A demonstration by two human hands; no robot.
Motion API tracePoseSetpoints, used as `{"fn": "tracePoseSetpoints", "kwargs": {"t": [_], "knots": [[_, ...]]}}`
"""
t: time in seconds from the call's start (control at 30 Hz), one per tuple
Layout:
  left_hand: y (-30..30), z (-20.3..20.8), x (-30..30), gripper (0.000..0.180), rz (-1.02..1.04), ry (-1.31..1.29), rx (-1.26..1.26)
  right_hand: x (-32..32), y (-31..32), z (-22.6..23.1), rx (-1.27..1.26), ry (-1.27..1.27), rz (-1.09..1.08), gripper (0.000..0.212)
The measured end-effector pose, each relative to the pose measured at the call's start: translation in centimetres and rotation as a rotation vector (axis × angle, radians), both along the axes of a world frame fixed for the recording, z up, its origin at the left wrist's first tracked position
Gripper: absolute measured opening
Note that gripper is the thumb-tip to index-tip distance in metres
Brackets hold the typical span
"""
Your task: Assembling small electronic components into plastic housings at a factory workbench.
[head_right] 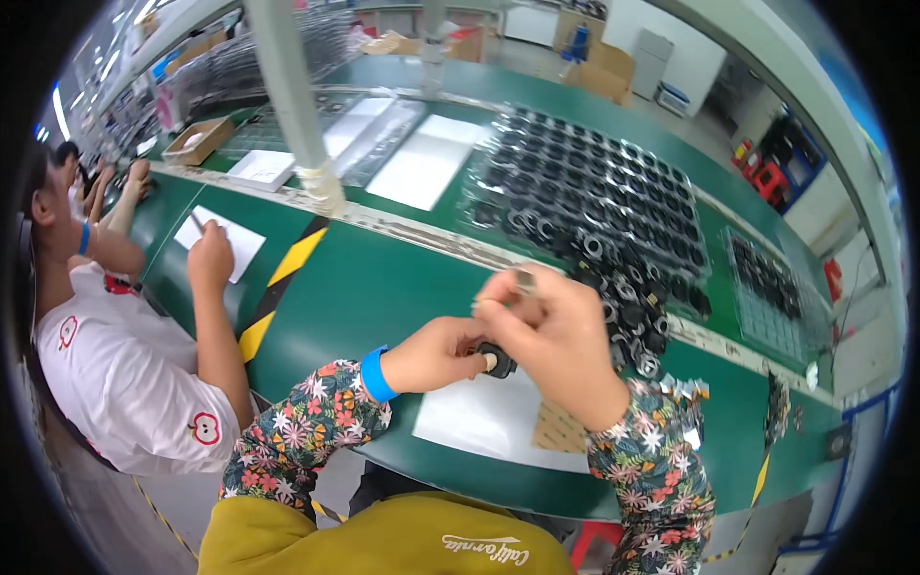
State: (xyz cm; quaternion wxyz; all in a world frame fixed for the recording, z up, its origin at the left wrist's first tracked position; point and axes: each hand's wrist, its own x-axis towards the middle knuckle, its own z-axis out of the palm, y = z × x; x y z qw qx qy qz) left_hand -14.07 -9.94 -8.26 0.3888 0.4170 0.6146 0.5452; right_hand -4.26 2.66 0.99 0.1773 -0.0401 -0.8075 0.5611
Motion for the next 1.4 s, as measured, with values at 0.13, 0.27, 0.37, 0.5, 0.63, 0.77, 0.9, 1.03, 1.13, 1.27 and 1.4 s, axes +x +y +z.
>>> {"fn": "tracePoseSetpoints", "kwargs": {"t": [0.13, 0.27, 0.37, 0.5, 0.63, 0.77, 0.9, 1.03, 1.13, 1.27, 1.4], "knots": [[-4.0, -1.2, -3.3, 0.024, 0.178, 0.449, 0.097, -9.3, -5.1, 1.0, 0.06, 0.021, 0.27, 0.004], [-5.6, -3.4, -6.5, 0.022, 0.42, 0.501, 0.155, -18.2, -11.5, 0.5, -0.151, -0.216, 0.362, 0.004], [-4.7, -5.3, -7.4, 0.015, 0.574, 0.706, 0.11, -24.0, -14.5, -0.7, -0.247, -0.215, 0.376, 0.005], [-2.8, -8.8, -5.8, 0.013, 0.681, 0.676, 0.015, -31.3, -17.1, -2.1, -0.228, -0.2, 0.297, 0.006], [2.9, -18.1, -6.9, 0.041, 1.003, 0.548, -0.328, -39.8, -20.0, -3.1, 0.052, -0.121, 0.237, 0.011], [8.2, -22.7, -3.3, 0.065, 1.068, 0.343, -0.479, -47.1, -19.5, -5.0, 0.525, 0.062, -0.021, 0.014], [6.2, -24.3, -3.4, 0.053, 1.057, 0.417, -0.408, -49.6, -19.8, -6.4, 0.593, 0.132, -0.083, 0.015], [3.9, -23.6, -3.2, 0.04, 1.005, 0.514, -0.3, -50.8, -17.1, -8.5, 0.646, 0.091, -0.121, 0.014], [2.0, -22.1, -4.5, 0.03, 0.988, 0.592, -0.209, -49.0, -18.7, -7.6, 0.535, -0.004, -0.008, 0.014], [-1.0, -17.5, -4.8, 0.018, 0.801, 0.682, -0.037, -43.8, -19.6, -5.9, 0.489, 0.113, 0.246, 0.016], [-4.8, -6.9, -6.5, 0.008, 0.661, 0.888, 0.293, -32.8, -19.2, -1.9, 0.568, 0.204, 0.444, 0.018]]}}
